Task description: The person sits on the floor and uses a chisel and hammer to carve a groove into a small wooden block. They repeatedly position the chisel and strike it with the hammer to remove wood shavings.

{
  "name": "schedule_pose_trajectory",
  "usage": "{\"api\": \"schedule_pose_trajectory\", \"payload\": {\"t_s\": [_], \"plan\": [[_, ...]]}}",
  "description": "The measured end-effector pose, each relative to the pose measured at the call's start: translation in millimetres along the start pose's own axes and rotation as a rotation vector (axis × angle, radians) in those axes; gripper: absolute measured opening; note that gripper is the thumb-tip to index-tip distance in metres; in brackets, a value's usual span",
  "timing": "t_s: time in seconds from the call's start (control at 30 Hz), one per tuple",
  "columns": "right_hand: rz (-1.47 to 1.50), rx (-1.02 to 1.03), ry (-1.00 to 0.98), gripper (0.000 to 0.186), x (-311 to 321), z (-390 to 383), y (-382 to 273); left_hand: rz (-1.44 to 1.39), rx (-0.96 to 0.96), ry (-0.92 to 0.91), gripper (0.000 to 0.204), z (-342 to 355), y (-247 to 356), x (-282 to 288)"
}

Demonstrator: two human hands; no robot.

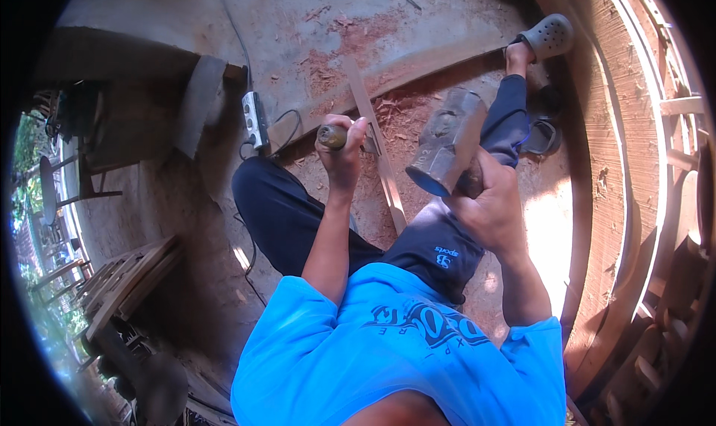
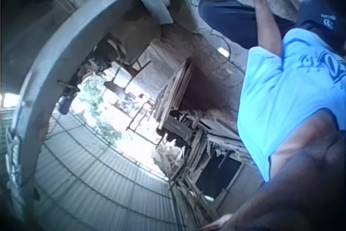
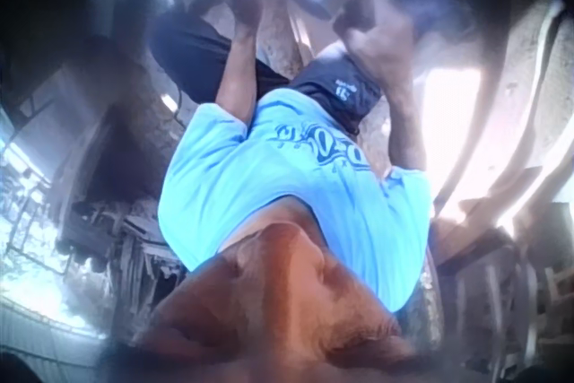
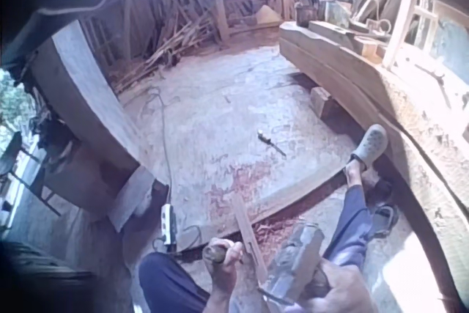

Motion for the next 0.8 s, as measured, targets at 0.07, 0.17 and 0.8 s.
{"api": "schedule_pose_trajectory", "payload": {"t_s": [0.07, 0.17, 0.8], "plan": [[0.002, 0.009, -0.005, 0.034, -1, -4, -2, 0.046, 0.034, 0.005, 0.022, -7, -8, -1], [0.002, 0.012, -0.02, 0.034, -1, -10, -5, 0.136, 0.029, -0.016, 0.024, -11, -10, -3], [-0.487, 0.23, -0.216, 0.037, -50, 10, -8, 0.355, -0.187, -0.106, 0.026, -74, -52, -16]]}}
Point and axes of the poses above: each hand's wrist, its own z-axis towards the middle knuckle, its own x-axis out of the back of the hand, y = z × x, the point moved 8 cm from there along z, towards the middle knuckle, and after that the axes turned 10 degrees about z, right-handed, at the moved point
